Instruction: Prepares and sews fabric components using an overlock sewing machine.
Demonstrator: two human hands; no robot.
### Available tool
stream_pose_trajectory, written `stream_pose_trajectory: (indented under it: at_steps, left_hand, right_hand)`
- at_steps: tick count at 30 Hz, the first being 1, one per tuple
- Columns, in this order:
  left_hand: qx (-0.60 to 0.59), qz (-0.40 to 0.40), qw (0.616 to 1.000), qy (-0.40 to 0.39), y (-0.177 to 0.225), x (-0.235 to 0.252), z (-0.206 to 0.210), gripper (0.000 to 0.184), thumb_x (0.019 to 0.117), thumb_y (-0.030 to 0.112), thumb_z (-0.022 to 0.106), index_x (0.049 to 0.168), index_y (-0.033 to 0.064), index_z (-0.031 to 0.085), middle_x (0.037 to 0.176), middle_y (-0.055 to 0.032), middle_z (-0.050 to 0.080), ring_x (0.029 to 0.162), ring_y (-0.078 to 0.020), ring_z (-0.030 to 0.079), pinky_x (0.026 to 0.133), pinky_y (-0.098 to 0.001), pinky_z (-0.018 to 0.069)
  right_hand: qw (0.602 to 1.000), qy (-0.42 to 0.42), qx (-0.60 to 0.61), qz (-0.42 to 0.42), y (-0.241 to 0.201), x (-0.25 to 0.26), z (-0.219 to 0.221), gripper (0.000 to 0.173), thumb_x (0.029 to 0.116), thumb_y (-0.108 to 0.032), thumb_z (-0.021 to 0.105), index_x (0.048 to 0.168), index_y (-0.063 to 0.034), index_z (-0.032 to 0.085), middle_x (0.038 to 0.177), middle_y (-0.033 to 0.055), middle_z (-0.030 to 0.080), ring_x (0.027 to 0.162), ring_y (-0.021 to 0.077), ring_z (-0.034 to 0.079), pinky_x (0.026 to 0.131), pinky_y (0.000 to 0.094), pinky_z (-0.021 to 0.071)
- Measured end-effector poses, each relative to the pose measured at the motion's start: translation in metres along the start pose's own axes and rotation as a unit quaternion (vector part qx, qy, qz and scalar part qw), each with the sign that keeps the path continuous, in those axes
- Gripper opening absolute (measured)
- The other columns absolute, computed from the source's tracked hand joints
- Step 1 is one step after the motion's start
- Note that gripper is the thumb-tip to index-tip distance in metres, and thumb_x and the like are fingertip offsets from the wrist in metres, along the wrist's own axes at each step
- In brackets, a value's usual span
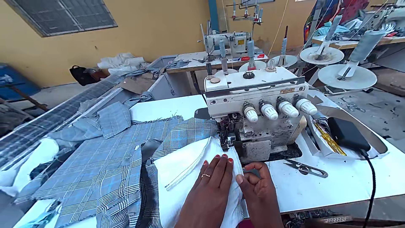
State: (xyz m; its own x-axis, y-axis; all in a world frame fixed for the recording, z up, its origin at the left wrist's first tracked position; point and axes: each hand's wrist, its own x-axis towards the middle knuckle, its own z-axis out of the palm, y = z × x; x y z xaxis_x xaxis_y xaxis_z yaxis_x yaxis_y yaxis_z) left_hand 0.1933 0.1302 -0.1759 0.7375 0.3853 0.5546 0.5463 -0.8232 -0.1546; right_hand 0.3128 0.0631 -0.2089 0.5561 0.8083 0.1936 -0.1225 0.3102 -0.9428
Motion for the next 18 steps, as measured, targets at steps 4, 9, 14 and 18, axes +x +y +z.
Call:
stream_pose_trajectory:
  at_steps: [4,9,14,18]
  left_hand:
    - [-0.033,-0.01,0.999,0.002,-0.001,-0.001,0.002,0.035,0.0937,0.008,0.058,0.126,0.0023,0.07,0.128,-0.0153,0.07,0.122,-0.0312,0.067,0.102,-0.042,0.054]
    - [-0.061,-0.021,0.998,0.0,-0.003,0.003,0.003,0.037,0.0926,0.009,0.057,0.127,0.0042,0.071,0.129,-0.0175,0.069,0.119,-0.033,0.068,0.098,-0.0414,0.056]
    - [-0.08,-0.038,0.996,-0.009,-0.004,0.009,0.004,0.039,0.09,0.008,0.057,0.126,0.0067,0.072,0.128,-0.0177,0.068,0.118,-0.0319,0.069,0.098,-0.0405,0.0567]
    - [-0.087,-0.039,0.995,-0.006,-0.005,0.011,0.005,0.039,0.0924,0.011,0.055,0.127,0.0058,0.072,0.127,-0.0181,0.068,0.119,-0.0322,0.068,0.099,-0.0428,0.0561]
  right_hand:
    - [0.999,-0.01,-0.033,-0.033,0.005,-0.001,-0.005,0.011,0.0971,-0.003,0.059,0.104,-0.0027,0.051,0.076,-0.0011,0.062,0.063,0.0039,0.061,0.056,0.019,0.0524]
    - [0.999,-0.004,-0.042,-0.026,0.004,0.005,-0.006,0.01,0.0974,-0.005,0.06,0.099,-0.0045,0.051,0.074,-0.0021,0.059,0.06,0.0032,0.059,0.054,0.0184,0.051]
    - [0.999,-0.007,-0.036,-0.013,0.004,0.01,-0.009,0.009,0.0977,-0.005,0.059,0.099,-0.0046,0.05,0.073,-0.0022,0.058,0.061,0.0044,0.059,0.056,0.0199,0.0516]
    - [0.999,-0.009,-0.037,-0.02,0.004,0.013,-0.009,0.007,0.0982,-0.004,0.058,0.098,-0.0053,0.051,0.073,-0.0026,0.059,0.063,0.0036,0.06,0.058,0.0191,0.0518]
